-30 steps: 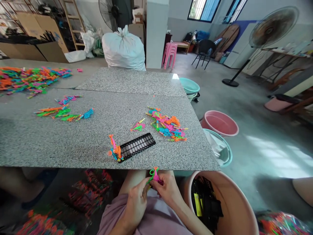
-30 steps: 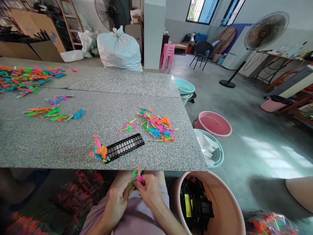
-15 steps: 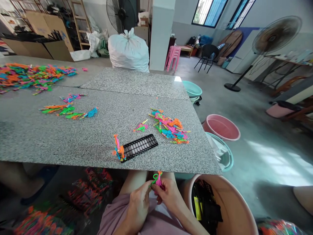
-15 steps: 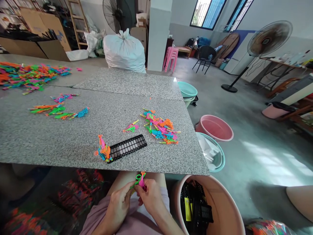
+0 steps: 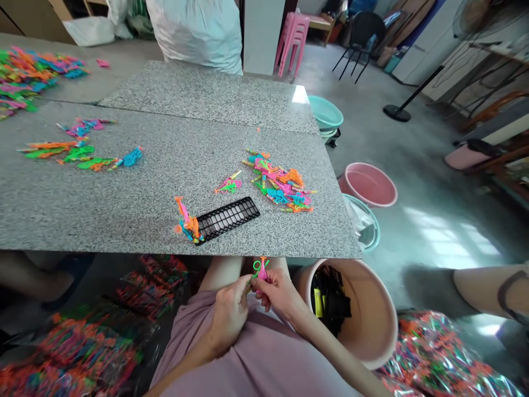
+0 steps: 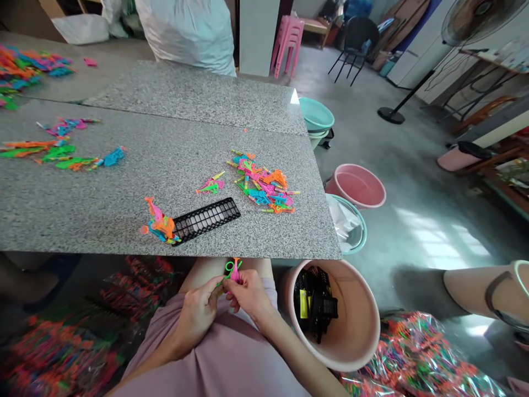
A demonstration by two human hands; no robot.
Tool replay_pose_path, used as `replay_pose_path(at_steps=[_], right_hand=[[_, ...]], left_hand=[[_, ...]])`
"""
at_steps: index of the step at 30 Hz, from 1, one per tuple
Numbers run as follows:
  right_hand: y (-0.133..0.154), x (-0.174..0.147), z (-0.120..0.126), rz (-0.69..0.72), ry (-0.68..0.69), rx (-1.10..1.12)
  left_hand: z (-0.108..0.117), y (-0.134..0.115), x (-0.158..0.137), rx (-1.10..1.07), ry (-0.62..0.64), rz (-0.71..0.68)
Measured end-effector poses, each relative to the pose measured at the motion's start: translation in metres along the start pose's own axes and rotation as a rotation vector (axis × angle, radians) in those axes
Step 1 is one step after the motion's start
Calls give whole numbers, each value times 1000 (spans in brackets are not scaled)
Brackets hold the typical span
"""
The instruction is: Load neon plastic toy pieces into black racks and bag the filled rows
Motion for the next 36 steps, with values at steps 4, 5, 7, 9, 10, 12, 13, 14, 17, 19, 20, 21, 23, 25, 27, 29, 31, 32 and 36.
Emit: replay_pose_path(at_steps=[4, 5, 7, 9, 10, 12, 13, 14, 17, 19, 20, 21, 23, 25, 27, 29, 31, 32, 36], right_hand=[[-1, -4, 0, -23, -24, 16], [-1, -5, 0, -30, -31, 17], [-4, -5, 0, -49, -50, 9], [-7, -5, 0, -67, -63, -5], [-8, -6, 1, -71, -64, -9], [-10, -5, 1, -58, -59, -10], [-10, -5, 2, -42, -59, -17], [-11, -4, 4, -24, -63, -33], [-11, 0, 10, 46, -91, -130], [-10, 2, 12, 84, -105, -168], [-9, 2, 12, 94, -105, -168], [-9, 2, 11, 95, -101, -158], [-9, 1, 8, 72, -84, -118], [-10, -2, 5, 34, -73, -73], [-14, -6, 1, -9, -59, -32], [-19, -10, -1, -52, -47, -2], [-23, -12, -2, -73, -40, 29], [-23, -12, -2, -70, -37, 52], [-17, -9, -5, -51, 84, 248]], left_hand=[[-2, 3, -1, 29, 9, 8], [-3, 4, -1, 34, 13, 13], [-4, 6, -3, 35, 22, 24], [-5, 7, -4, 20, 32, 43], [-6, 8, -4, 10, 36, 57], [-5, 8, -2, -24, 35, 95], [-5, 8, -1, -49, 41, 121], [-5, 8, 1, -80, 48, 149], [-7, 10, 6, -175, 77, 224], [-6, 10, 8, -193, 71, 230], [-5, 10, 7, -184, 60, 220], [-4, 10, 7, -166, 48, 207], [-2, 10, 4, -116, 17, 179], [-2, 10, 0, -81, -1, 152], [-5, 9, -4, -69, 9, 124], [-9, 8, -6, -62, 36, 95], [-12, 8, -6, -61, 56, 79], [-13, 8, -6, -70, 64, 85], [-16, 13, 0, -140, 84, 138]])
Point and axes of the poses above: each hand's wrist, its own x-axis towards the middle knuckle, its own z-axis out of the back of the hand, y = z × x, the point moved 10 cm from there along x, towards the middle knuckle, and after that the axes turned 14 degrees about -x, right-handed, at the moved point
